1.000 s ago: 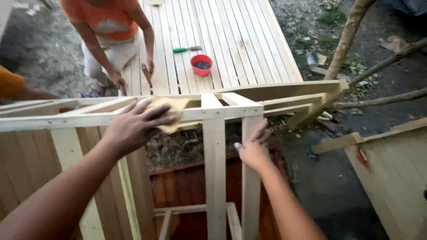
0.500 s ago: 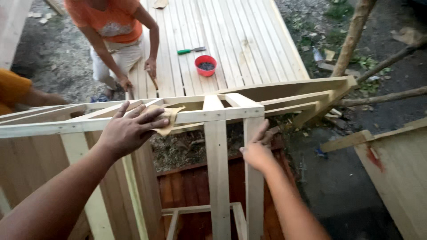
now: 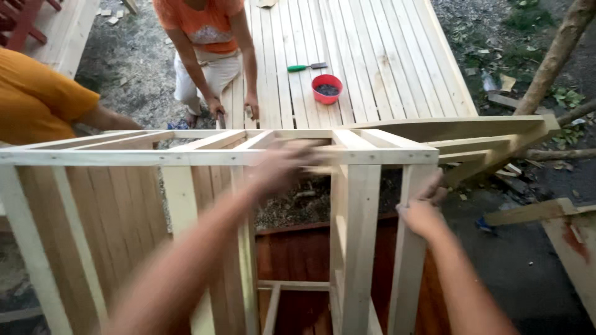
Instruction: The person sands the wooden frame of a chair using a sheet of sandpaper, rubbing it along the rails and legs while steadying the frame with the other hand. They reposition the chair and continue sanding different surfaces, while another worker hammers on a nearby bench.
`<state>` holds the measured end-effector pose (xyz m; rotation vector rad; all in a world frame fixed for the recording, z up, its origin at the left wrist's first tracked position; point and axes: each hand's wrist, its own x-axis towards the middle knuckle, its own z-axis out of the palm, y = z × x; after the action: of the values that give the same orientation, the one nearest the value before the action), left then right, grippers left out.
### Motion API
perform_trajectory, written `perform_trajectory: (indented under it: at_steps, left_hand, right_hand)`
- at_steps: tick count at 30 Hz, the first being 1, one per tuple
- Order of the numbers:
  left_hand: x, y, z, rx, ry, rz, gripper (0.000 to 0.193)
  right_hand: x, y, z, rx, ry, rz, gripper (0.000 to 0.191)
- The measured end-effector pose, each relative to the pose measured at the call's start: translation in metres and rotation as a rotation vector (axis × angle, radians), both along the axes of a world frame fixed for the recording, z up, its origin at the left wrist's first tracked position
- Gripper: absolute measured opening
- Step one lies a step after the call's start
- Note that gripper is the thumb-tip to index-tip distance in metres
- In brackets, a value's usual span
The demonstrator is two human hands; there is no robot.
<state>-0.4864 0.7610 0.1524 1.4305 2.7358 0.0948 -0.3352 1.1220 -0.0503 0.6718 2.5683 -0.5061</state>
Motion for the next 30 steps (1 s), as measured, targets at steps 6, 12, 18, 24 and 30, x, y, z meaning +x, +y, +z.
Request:
perform_trajectory:
  at_steps: [6,12,18,24,30]
  left_hand:
    - [-0.042,-0.204,0.026,-0.536,0.456,0.096,0.06]
    - [-0.015,-0.082,-0.004,-0.009,0.088,0.078,0.051]
    - [-0.028,-0.146,0.001,-0.086,0.025,0.175,0.049]
    - [-0.054,-0.27,0.01,-0.122,0.322,0.156,0.047]
    - [-0.048,-0.225,-0.012,-0.018,0.239,0.099,0.041]
  right_hand:
    - [-0.002,-0.009,0.024,0.04,-0.008,-0.092,0.053]
    - [-0.008,-0.072,0.063,-0.016,0.422,-0.626,0.099]
    - [-0.023,-0.16,0.093,0.113,0.447,-0.355,0.11]
    - [-0.05,-0.192,0.109,0.108,0.21,-0.364,0.133]
    - [-0.044,-0.19,0.104,0.146,0.224,-0.357,0.125]
